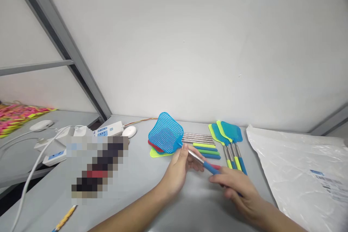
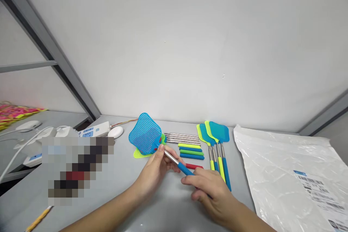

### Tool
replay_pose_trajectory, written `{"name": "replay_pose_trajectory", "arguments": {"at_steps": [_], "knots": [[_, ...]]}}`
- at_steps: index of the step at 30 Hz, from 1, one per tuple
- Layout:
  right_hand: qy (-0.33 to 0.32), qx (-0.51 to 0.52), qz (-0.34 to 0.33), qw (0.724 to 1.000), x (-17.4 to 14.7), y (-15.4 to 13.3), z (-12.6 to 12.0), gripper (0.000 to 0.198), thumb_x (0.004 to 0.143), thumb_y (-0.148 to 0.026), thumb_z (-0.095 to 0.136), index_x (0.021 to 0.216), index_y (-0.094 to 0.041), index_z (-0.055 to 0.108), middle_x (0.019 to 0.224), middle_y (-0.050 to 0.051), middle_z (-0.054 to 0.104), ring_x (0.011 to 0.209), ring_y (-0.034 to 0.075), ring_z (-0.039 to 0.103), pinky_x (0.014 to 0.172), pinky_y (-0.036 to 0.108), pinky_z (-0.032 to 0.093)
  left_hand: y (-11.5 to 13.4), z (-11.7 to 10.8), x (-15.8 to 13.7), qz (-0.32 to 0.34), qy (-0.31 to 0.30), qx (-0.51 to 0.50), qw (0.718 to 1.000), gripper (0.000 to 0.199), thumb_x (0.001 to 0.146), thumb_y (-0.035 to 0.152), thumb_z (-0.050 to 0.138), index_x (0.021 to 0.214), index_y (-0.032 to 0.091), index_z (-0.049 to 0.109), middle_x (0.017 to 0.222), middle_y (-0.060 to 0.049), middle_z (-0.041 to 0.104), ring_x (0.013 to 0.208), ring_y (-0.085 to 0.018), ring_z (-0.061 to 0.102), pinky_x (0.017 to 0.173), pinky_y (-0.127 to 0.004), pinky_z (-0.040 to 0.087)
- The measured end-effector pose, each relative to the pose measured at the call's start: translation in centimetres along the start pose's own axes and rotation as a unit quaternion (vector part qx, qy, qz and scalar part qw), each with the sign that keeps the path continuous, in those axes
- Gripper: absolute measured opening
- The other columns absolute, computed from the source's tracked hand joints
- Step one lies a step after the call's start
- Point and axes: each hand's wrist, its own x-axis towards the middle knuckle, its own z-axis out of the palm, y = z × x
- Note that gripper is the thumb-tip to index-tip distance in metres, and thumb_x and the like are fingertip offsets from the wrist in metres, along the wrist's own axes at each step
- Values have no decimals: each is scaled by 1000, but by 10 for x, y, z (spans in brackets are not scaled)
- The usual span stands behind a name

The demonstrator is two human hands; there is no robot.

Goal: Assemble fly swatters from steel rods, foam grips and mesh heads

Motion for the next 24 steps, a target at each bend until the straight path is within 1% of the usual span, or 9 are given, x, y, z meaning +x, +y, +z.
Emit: {"name": "replay_pose_trajectory", "arguments": {"at_steps": [3,6,8,10,12,16,18,20,24], "knots": [[-43,-76,-43,995,-4,0,6,34,98,-43,34,121,-27,53,78,4,62,69,18,59,63,28,45,4,0,-3,3,3,26,1000,47,92,55,36,85,18,64,81,-11,70,77,-22,65,71,-33,48],[-84,-105,-57,989,-7,1,13,35,97,-38,37,128,-25,46,90,7,63,79,20,61,71,30,47,11,-1,-7,14,-3,44,999,47,93,52,35,84,17,64,82,-11,71,73,-22,65,73,-34,49],[-96,-123,-66,986,-8,2,17,33,96,-29,37,128,-24,43,91,8,63,79,19,61,69,30,46,16,-3,-9,30,-11,62,998,48,94,52,35,83,17,65,81,-11,71,73,-22,65,73,-35,49],[-93,-136,-68,984,-6,2,21,34,93,-19,36,126,-24,42,85,6,63,72,18,59,65,28,45,20,-5,-10,45,-16,82,996,48,93,52,35,83,17,66,80,-11,71,75,-23,65,74,-35,48],[-91,-137,-60,985,-2,1,24,37,90,-13,38,125,-24,41,85,5,64,71,17,59,64,28,45,22,-7,-9,60,-16,100,993,48,93,52,36,83,17,67,81,-11,71,77,-23,65,76,-35,47],[-146,-155,-5,977,15,-7,26,44,85,-15,43,129,-20,41,104,9,66,86,20,64,75,30,46,22,-12,-6,93,-4,140,986,46,93,51,40,85,16,68,82,-10,71,76,-21,62,75,-32,45],[-197,-179,12,964,26,-12,27,47,85,-17,45,133,-19,41,102,8,67,83,20,64,72,30,45,20,-14,-4,101,4,146,984,45,92,52,41,85,16,67,81,-10,70,72,-19,61,70,-31,46],[-248,-203,-6,947,36,-14,29,47,87,-21,46,134,-19,41,92,6,68,73,19,63,64,28,42,17,-16,-2,100,14,142,985,46,91,54,42,83,16,66,77,-9,69,66,-18,59,66,-30,45],[-309,-261,-99,909,55,-12,32,36,92,-32,44,125,-18,48,84,5,67,66,18,59,54,27,35,13,-21,4,107,56,126,985,49,88,59,44,75,15,63,67,-6,65,55,-14,55,58,-26,43]]}}
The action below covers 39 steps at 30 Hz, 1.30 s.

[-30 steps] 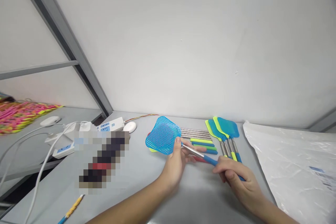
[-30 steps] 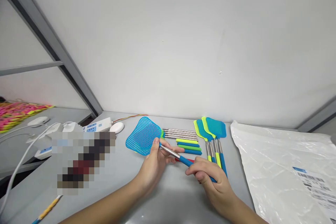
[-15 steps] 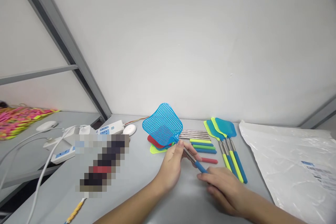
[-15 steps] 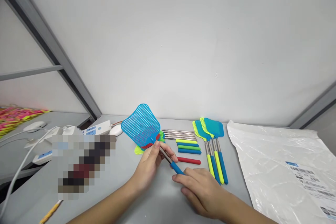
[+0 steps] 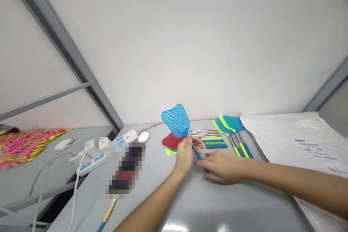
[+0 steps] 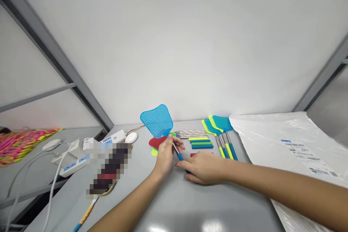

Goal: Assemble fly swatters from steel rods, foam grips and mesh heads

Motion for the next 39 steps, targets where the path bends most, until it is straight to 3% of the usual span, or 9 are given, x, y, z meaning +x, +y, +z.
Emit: {"name": "replay_pose_trajectory", "arguments": {"at_steps": [4,11,16,20,22,30,39], "knots": [[-15,-50,-68,996,19,2,-9,22,93,-33,44,104,-18,55,77,3,66,60,15,57,49,26,28,-3,-6,8,-1,59,-29,998,49,87,59,46,72,14,62,61,-4,62,50,-11,51,52,-23,41],[-32,-129,-134,982,73,-9,-30,28,92,-42,47,93,-19,63,54,2,61,46,16,51,44,26,23,3,-26,25,-51,142,-161,975,47,84,56,51,66,14,59,51,0,56,42,-9,49,46,-20,37],[-37,-146,-132,980,104,-1,-33,25,91,-37,48,90,-20,67,59,3,65,51,17,54,44,26,24,16,-49,41,-48,206,-222,952,40,90,46,46,68,16,56,47,4,49,38,-7,40,56,-25,46],[57,-105,-58,991,102,18,-23,22,90,-33,45,87,-24,65,59,-1,63,47,13,48,42,26,18,25,-63,51,-53,195,-277,940,34,94,37,40,72,15,54,54,3,49,44,-9,43,57,-26,46],[85,-92,-56,991,95,30,-18,23,91,-34,43,84,-25,63,58,-3,61,47,12,45,41,26,17,29,-66,56,-69,190,-316,927,32,95,33,38,74,15,53,57,3,50,47,-9,46,57,-26,46],[88,-144,-102,980,94,67,-19,23,94,-31,40,89,-23,60,65,-1,63,51,12,50,46,27,19,42,-59,85,-126,140,-338,922,33,97,29,26,77,15,48,59,3,48,46,-9,45,56,-27,42],[84,-151,-134,976,109,81,-29,20,92,-33,43,81,-25,58,66,-2,63,51,14,48,47,28,18,45,-72,97,-107,100,-363,920,34,98,35,22,83,16,45,59,4,52,44,-10,46,56,-29,41]]}}
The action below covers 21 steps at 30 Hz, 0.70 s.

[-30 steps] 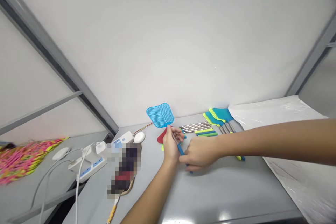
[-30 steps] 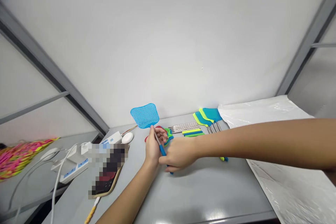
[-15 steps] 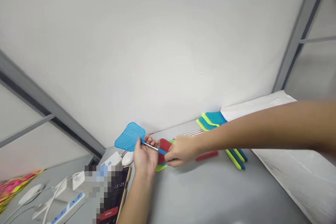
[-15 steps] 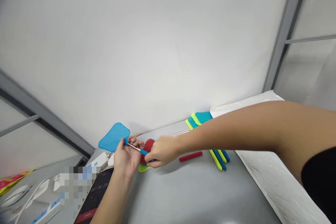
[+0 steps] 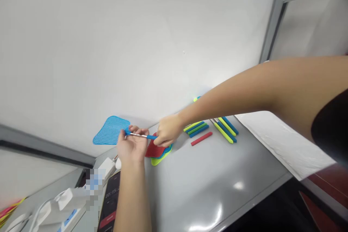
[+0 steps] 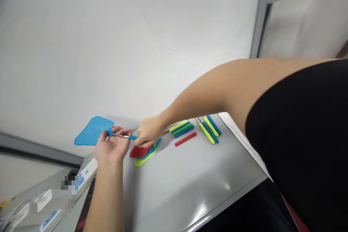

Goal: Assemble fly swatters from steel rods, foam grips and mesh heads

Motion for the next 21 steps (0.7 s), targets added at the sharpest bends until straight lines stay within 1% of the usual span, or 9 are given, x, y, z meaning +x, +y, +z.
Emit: {"name": "replay_pose_trajectory", "arguments": {"at_steps": [3,6,12,15,17,21], "knots": [[1,-2,-4,1000,6,1,-1,21,93,-30,41,81,-25,58,70,-1,65,54,15,50,48,28,20,5,-7,2,7,-13,-5,1000,33,98,36,19,86,17,44,61,3,54,45,-10,46,56,-29,42],[9,-4,-13,1000,13,4,2,20,92,-30,42,82,-26,58,68,-1,64,55,16,51,49,28,23,9,-11,4,24,-18,-5,1000,32,98,36,18,89,18,44,62,2,55,45,-10,45,54,-29,42],[12,-13,-48,999,25,8,13,24,92,-31,37,83,-26,59,69,1,63,58,18,51,49,30,23,11,-16,2,37,-42,4,998,32,97,38,18,87,19,42,64,2,55,47,-11,45,53,-29,44],[15,-16,-43,999,25,6,19,26,93,-34,35,87,-27,59,71,2,63,59,19,51,49,31,22,10,-21,3,42,-45,14,998,30,97,36,18,86,19,41,66,2,54,48,-11,46,52,-29,45],[12,-17,-34,999,21,3,21,26,93,-34,35,88,-26,60,72,2,64,59,18,50,49,31,21,7,-22,3,50,-46,24,997,30,97,35,20,85,19,42,65,2,53,48,-11,46,52,-29,45],[6,-19,-6,1000,7,-6,23,27,94,-31,35,86,-24,60,72,2,64,59,16,49,49,31,20,-6,-18,0,46,-42,58,996,31,96,33,23,80,18,44,64,2,50,47,-10,45,56,-31,48]]}}
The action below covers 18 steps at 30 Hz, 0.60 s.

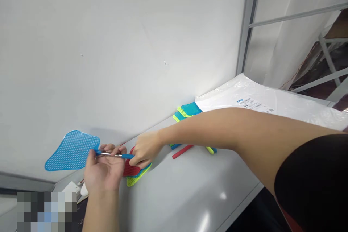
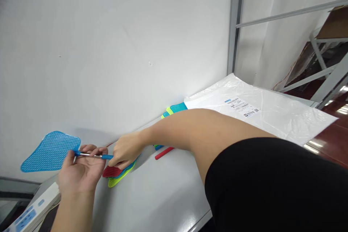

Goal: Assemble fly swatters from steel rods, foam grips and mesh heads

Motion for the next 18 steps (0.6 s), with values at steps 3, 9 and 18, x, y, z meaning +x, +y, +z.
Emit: {"name": "replay_pose_trajectory", "arguments": {"at_steps": [3,9,18], "knots": [[10,0,40,999,-9,-9,-1,27,94,-31,35,87,-24,60,71,1,63,58,14,47,49,30,20,-8,9,-7,0,-1,26,1000,30,94,33,29,76,16,47,65,1,49,49,-11,46,59,-33,49],[18,1,54,998,-9,-19,3,27,94,-31,36,84,-22,59,64,0,60,53,14,45,46,28,20,-10,17,-16,-3,-7,56,998,28,90,36,40,76,15,52,67,1,49,53,-12,47,63,-33,49],[31,19,65,997,-8,-29,9,28,95,-31,34,84,-21,59,71,1,64,59,13,51,46,28,21,-14,16,-16,-14,-5,73,997,27,91,35,40,76,17,53,64,0,50,50,-12,46,50,-26,43]]}}
